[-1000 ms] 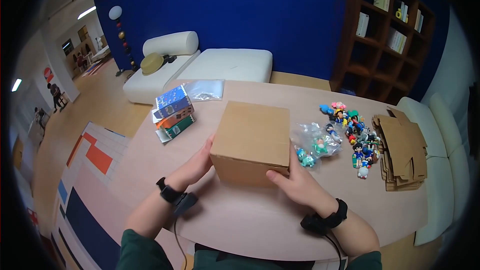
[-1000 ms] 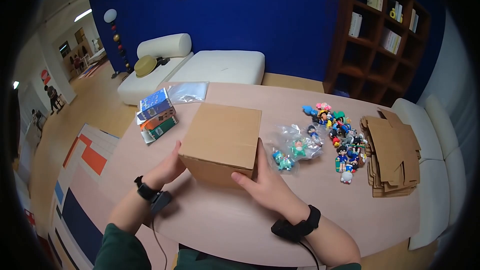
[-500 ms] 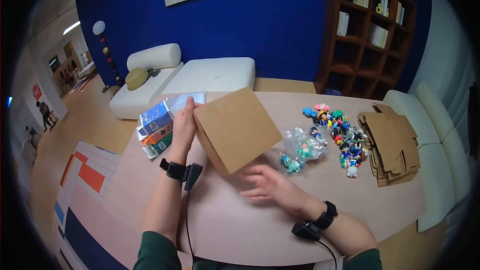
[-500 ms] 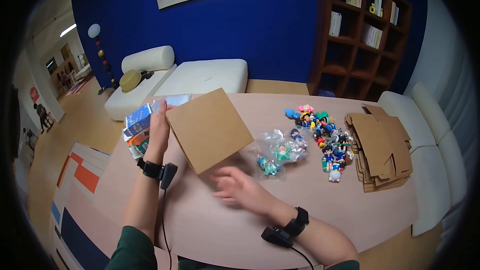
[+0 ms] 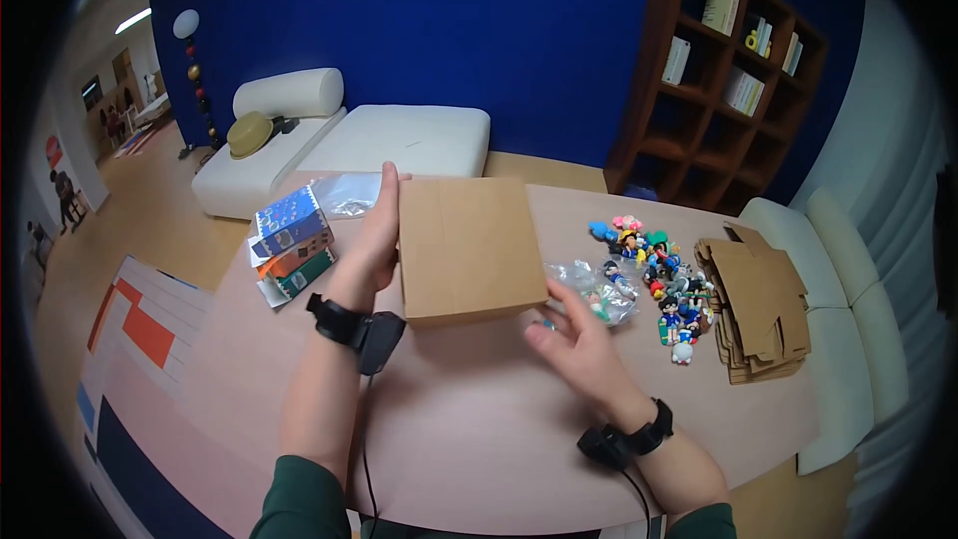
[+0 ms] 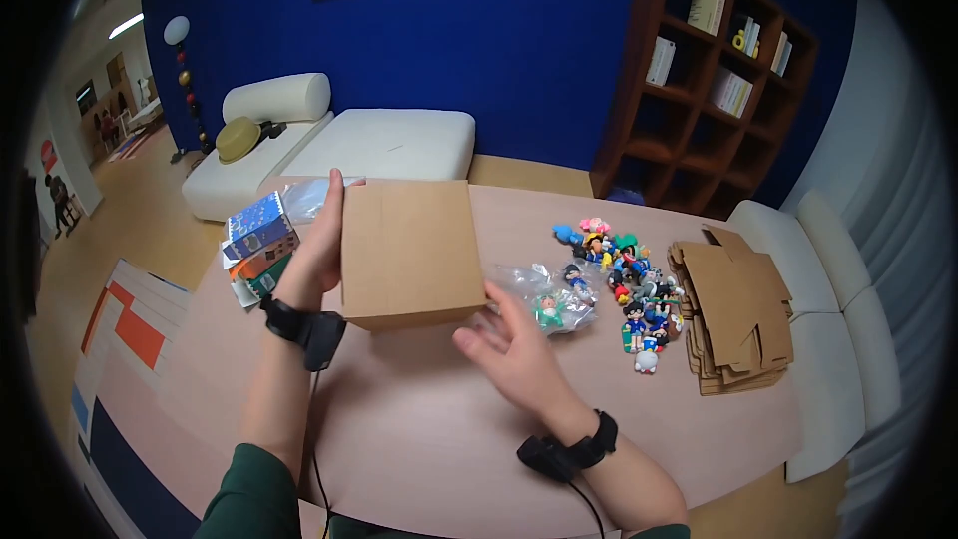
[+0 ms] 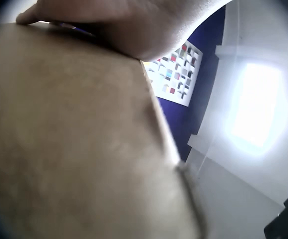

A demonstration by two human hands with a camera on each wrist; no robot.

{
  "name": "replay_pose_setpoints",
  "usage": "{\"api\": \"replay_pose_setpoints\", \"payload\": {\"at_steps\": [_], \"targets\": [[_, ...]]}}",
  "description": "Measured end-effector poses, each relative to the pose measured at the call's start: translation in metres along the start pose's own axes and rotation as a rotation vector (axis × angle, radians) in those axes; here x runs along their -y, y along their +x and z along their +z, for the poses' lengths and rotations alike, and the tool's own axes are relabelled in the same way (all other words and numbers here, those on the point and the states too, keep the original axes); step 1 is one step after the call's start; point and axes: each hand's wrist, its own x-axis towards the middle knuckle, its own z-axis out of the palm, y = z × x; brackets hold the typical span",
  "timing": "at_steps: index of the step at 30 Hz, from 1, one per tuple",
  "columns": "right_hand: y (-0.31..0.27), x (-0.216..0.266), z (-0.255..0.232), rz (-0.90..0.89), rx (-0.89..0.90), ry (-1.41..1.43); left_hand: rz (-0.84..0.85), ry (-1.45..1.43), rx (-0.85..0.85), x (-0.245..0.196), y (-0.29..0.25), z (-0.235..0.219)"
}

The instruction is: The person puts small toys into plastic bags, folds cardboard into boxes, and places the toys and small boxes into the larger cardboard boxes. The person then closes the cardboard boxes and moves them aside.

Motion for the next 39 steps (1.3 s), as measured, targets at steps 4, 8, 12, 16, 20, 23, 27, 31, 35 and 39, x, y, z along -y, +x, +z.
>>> {"api": "replay_pose_setpoints", "payload": {"at_steps": [4, 8, 12, 16, 20, 23, 27, 31, 35, 39], "targets": [[-0.023, -0.010, 0.027, 0.176, 0.186, 0.207, 0.169, 0.303, 0.134, -0.035, -0.036, 0.005], [-0.030, -0.031, 0.051, 0.464, 0.269, 0.388, 0.379, 0.615, 0.460, -0.049, -0.058, 0.015], [-0.028, -0.040, 0.049, 0.401, 0.101, 0.393, 0.474, 0.803, 0.525, -0.045, -0.077, 0.036], [-0.018, -0.039, 0.047, 0.662, 0.206, 0.620, 0.737, 1.217, 0.414, -0.028, -0.086, 0.059], [-0.011, -0.049, 0.034, 0.788, 0.347, 0.738, 0.763, 1.498, 0.489, 0.000, -0.071, 0.064], [-0.015, -0.037, 0.027, 0.659, 0.278, 0.583, 0.729, 1.547, 0.349, 0.003, -0.063, 0.069], [-0.015, -0.060, 0.023, 0.420, 0.187, 0.309, 0.765, 1.518, 0.362, -0.002, -0.028, 0.067], [-0.017, -0.046, 0.006, -0.169, 0.094, -0.592, 0.815, 1.512, 0.346, 0.003, -0.004, 0.072], [-0.008, -0.046, -0.027, -0.451, -0.093, -1.088, 0.856, 1.457, 0.349, -0.001, -0.007, 0.078], [-0.006, -0.065, -0.054, -0.276, -0.108, -1.223, 0.867, 1.378, 0.149, -0.001, -0.026, 0.065]]}}
